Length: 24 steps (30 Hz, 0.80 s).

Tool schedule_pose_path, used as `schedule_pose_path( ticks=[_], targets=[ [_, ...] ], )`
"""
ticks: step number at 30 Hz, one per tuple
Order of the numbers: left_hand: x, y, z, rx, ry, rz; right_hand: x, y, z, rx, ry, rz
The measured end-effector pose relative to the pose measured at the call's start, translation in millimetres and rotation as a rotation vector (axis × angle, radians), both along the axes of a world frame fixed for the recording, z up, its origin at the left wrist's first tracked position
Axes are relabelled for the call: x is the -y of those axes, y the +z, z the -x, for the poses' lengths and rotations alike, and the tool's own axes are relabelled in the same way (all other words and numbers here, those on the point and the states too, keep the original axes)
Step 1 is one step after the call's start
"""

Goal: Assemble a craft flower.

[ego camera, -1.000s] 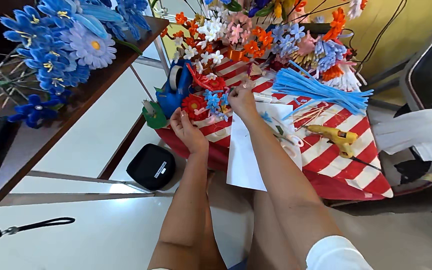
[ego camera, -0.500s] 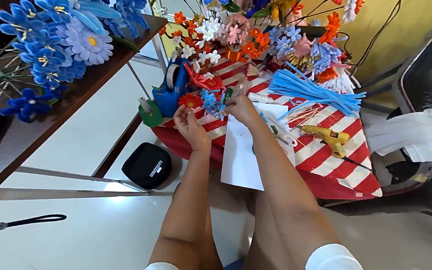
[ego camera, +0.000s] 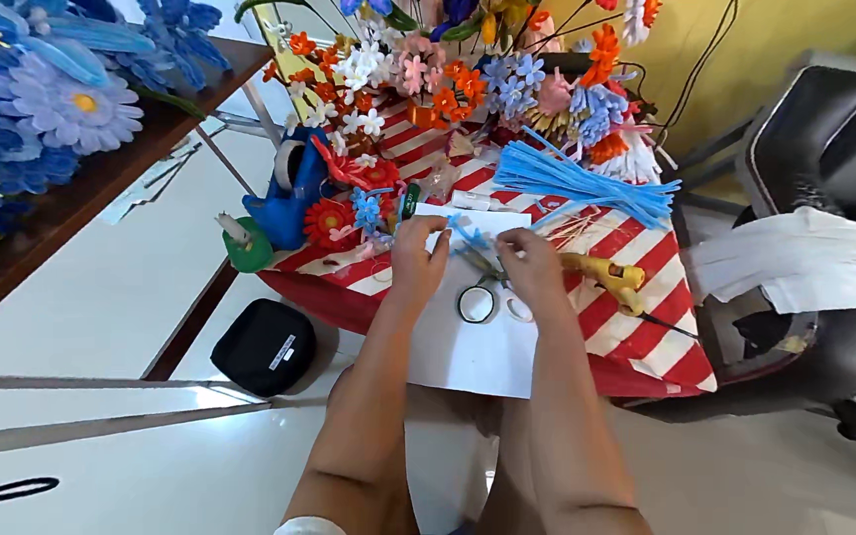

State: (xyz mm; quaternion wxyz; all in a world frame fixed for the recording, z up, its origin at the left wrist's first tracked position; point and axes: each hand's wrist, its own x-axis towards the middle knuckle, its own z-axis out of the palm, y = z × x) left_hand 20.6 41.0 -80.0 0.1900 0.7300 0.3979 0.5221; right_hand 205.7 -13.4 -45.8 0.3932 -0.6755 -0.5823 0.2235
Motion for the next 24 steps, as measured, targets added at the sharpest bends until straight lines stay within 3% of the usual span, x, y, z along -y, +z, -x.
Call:
schedule_pose_path(
  ticks=[3,8,17,24],
  targets=[
    [-4.3,4.6,-6.1,-0.252,-0.087,0.151,-16.4,-9.1,8.1,0.195,0.131,0.090],
    [-4.7,-0.1,-15.1,-0.288,-0.113,0.159,-20.7,-7.1,11.5,0.224,0.167,0.169],
    [-0.8,3.9,-20.4,-0.359,-0.107,0.376,-11.4,2.3,3.5,0.162,0.212,0.022],
    [-1.7,5.9,-22.0,-0.376,-0.050,0.434,-3.9,5.7,-3.4,0.245,0.098,-0.171]
  ],
)
